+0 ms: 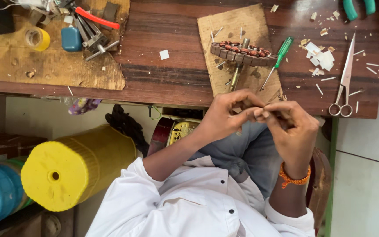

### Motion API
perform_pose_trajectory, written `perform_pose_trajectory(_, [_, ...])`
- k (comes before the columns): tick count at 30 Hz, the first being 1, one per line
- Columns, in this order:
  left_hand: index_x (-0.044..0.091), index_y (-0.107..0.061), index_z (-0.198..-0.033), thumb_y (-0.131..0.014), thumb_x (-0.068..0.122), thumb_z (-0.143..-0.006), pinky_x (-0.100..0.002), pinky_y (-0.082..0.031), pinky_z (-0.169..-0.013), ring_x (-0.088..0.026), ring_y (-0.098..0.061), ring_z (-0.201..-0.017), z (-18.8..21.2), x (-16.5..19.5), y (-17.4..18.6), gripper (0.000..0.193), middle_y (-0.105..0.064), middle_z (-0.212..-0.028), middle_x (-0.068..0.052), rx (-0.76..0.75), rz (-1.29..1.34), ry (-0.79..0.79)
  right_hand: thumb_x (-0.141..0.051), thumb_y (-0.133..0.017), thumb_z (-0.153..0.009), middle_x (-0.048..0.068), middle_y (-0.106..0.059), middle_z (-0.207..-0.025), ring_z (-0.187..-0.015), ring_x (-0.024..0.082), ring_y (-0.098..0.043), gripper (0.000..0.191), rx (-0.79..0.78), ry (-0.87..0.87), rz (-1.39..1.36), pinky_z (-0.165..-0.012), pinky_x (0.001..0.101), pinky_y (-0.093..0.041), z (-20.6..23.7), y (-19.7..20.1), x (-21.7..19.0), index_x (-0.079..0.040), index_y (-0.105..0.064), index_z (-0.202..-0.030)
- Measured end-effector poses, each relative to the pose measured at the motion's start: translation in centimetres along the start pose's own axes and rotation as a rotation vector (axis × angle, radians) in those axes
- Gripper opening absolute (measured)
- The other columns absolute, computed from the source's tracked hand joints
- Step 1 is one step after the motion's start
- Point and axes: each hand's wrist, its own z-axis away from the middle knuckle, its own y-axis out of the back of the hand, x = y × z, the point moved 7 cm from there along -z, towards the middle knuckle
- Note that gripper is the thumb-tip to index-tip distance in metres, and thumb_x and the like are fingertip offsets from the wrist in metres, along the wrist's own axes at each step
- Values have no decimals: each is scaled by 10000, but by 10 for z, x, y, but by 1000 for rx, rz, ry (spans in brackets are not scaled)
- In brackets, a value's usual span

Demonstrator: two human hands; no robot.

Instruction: The person inserts small white insulating pieces into slots on a circular electrical component, using scissors to trim the pieces and a screwdriver to adjust the assembly. The person repeats this process for multiple slots around the component.

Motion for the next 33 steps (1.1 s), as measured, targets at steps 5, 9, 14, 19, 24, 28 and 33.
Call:
perform_pose_trajectory(5, [13, -692, -1130, -681, 191, -1036, -220, -576, -578, -63, -697, -864, 6, -18, -8, 201, -740, -943, -37, -17, 186, 119, 49, -832, -922, 126, -759, -1018, -846, 118, -742, 145, 6, 180, 218, -722, 218, -586, 5, 11, -10, 31, -715, -1007])
perform_pose_trajectory(9, [8, -666, -1153, -669, 205, -1043, -221, -604, -620, -62, -691, -911, 9, -15, -10, 226, -730, -996, -39, -5, 250, 117, 48, -844, -945, 110, -761, -990, -841, 106, -737, 149, 43, 188, 167, -726, 205, -583, 8, 11, -13, 22, -716, -1017])
perform_pose_trajectory(14, [3, -644, -1136, -651, 159, -1052, -217, -591, -606, -54, -680, -876, 17, 1, -8, 178, -699, -982, -34, 85, 234, 69, 40, -852, -977, 94, -758, -940, -780, 88, -685, 116, 126, 195, 155, -653, 179, -495, 12, 3, -22, 22, -745, -1019])
perform_pose_trajectory(19, [-5, -628, -1057, -678, 53, -1051, -215, -534, -577, -46, -637, -735, 28, 31, 0, 76, -630, -907, -50, 215, -82, -146, -54, -855, -904, 70, -724, -858, -686, 79, -584, 163, 186, 54, 72, -609, 197, -427, 17, -3, -19, 40, -747, -982])
perform_pose_trajectory(24, [1, -637, -1084, -727, -38, -1015, -237, -499, -610, -81, -601, -752, 36, 64, -3, 120, -579, -892, -73, 260, -352, -445, -153, -780, -1092, 51, -704, -1002, -879, 61, -646, 224, 130, 83, -323, -788, 184, -524, 21, -19, -10, 39, -669, -1061])
perform_pose_trajectory(28, [2, -650, -1148, -738, -10, -935, -218, -550, -608, -79, -662, -852, 31, 54, -6, 231, -633, -1023, -70, 200, 16, -278, -209, -750, -1126, 23, -596, -1002, -910, 76, -560, 265, 130, 85, -715, -856, 201, -499, 16, -34, 2, -2, -587, -1093])
perform_pose_trajectory(33, [21, -686, -1112, -722, -9, -1003, -237, -534, -592, -88, -643, -766, 23, 39, -5, 118, -595, -998, -69, 238, 381, -95, -254, -697, -1042, -12, -579, -1172, -965, 77, -548, 246, 7, 91, -952, -709, 217, -499, 14, -49, 6, -72, -541, -1097])
